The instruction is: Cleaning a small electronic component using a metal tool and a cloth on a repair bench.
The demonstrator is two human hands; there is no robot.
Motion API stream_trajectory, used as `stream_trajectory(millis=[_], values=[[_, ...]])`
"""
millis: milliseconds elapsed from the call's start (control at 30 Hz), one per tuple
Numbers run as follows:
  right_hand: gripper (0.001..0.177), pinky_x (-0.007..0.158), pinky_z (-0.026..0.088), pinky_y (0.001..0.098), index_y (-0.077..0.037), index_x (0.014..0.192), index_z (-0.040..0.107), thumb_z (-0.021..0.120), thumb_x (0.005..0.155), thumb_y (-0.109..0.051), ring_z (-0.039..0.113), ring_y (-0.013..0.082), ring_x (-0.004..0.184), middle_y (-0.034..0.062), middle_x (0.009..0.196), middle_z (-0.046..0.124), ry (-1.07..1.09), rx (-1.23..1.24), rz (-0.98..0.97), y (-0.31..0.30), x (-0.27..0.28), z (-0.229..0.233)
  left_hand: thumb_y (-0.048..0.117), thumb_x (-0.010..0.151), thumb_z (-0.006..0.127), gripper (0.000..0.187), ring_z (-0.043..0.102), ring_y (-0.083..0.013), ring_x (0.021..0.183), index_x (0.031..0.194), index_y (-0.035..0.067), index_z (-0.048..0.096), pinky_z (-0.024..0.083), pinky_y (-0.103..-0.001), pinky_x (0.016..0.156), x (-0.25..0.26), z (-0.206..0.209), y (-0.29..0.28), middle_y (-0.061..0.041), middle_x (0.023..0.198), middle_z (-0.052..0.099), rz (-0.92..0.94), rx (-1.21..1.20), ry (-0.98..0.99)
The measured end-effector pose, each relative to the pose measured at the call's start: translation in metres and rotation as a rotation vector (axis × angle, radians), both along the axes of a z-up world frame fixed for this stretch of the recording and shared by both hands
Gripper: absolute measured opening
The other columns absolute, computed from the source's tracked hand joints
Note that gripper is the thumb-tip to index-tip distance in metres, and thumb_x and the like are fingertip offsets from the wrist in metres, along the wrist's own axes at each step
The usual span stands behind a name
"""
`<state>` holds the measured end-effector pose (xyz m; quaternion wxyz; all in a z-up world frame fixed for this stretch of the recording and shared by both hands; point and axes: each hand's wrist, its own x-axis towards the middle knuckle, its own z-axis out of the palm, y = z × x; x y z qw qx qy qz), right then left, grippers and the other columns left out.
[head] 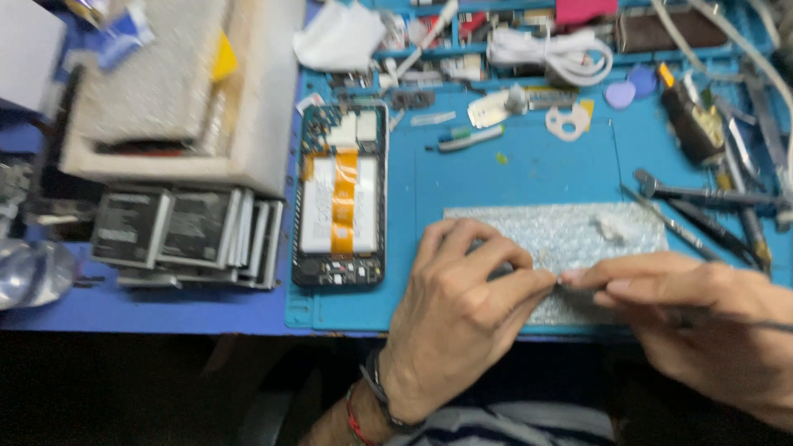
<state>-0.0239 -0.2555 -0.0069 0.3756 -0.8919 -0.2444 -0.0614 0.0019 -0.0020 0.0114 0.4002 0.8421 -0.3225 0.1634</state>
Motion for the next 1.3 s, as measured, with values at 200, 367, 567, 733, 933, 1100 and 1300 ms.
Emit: stream_trajectory(millis=[200,367,567,733,933,1100,1300], values=[[0.020,0.098,0.055,0.0240,0.000,0.089,0.076,0.068,0.106,0.004,0.079,0.0180,0.104,0.0154,0.116,0.080,0.183,-0.099,-0.161,0.004,-0.007,0.016,0.002,0.102,0.083,0.012,0.056,-0.0327,0.098,0.096,0.006,0.073,0.042,-0.049,0.090,-0.001,-0.015,-0.002,-0.007,0.096,0.064,0.015,-0.008,-0.029],[0.021,0.104,0.055,0.0275,0.011,0.110,0.071,0.056,0.116,-0.002,0.078,0.0253,0.112,0.0198,0.124,0.076,0.279,-0.096,-0.227,-0.004,-0.014,0.007,-0.010,0.106,0.071,0.023,0.054,-0.0327,0.099,0.090,0.004,0.064,0.043,-0.049,0.097,0.000,-0.019,-0.001,-0.006,0.097,0.060,0.014,-0.060,-0.032],[0.016,0.112,0.052,0.0202,-0.007,0.115,0.058,0.064,0.109,0.006,0.079,0.0154,0.122,0.0109,0.126,0.079,0.283,-0.071,-0.094,-0.026,-0.020,0.004,-0.011,0.110,0.064,0.023,0.053,-0.0331,0.097,0.092,0.004,0.062,0.042,-0.048,0.096,0.000,-0.021,0.000,-0.008,0.099,0.059,0.008,-0.052,-0.030],[0.018,0.115,0.051,0.0224,-0.008,0.118,0.063,0.063,0.106,0.006,0.077,0.0136,0.123,0.0108,0.132,0.078,0.339,-0.097,-0.090,-0.029,-0.022,0.004,-0.010,0.111,0.064,0.023,0.053,-0.0330,0.097,0.092,0.004,0.064,0.042,-0.048,0.096,0.000,-0.022,0.000,-0.008,0.099,0.060,0.013,-0.056,-0.036],[0.021,0.117,0.048,0.0210,-0.009,0.118,0.062,0.060,0.103,0.006,0.075,0.0122,0.128,0.0095,0.131,0.080,0.420,-0.093,-0.065,-0.027,-0.011,0.009,-0.010,0.110,0.063,0.022,0.053,-0.0334,0.097,0.093,0.003,0.064,0.042,-0.049,0.096,-0.001,-0.022,0.001,-0.009,0.100,0.059,0.014,-0.057,-0.048],[0.037,0.111,0.054,0.0302,0.014,0.120,0.072,0.048,0.094,0.003,0.070,0.0192,0.139,0.0218,0.141,0.078,0.829,0.051,-0.296,-0.015,0.012,0.017,-0.008,0.110,0.063,0.020,0.054,-0.0331,0.101,0.093,0.003,0.063,0.041,-0.049,0.097,-0.001,-0.021,0.002,-0.008,0.101,0.059,0.009,-0.056,-0.031],[0.041,0.108,0.055,0.0330,0.017,0.120,0.072,0.044,0.090,0.010,0.072,0.0196,0.146,0.0219,0.141,0.082,0.986,0.151,-0.502,-0.012,0.013,0.018,-0.010,0.110,0.064,0.022,0.053,-0.0331,0.100,0.092,0.003,0.062,0.042,-0.049,0.096,-0.001,-0.023,0.001,-0.008,0.100,0.058,0.021,-0.056,-0.041]])
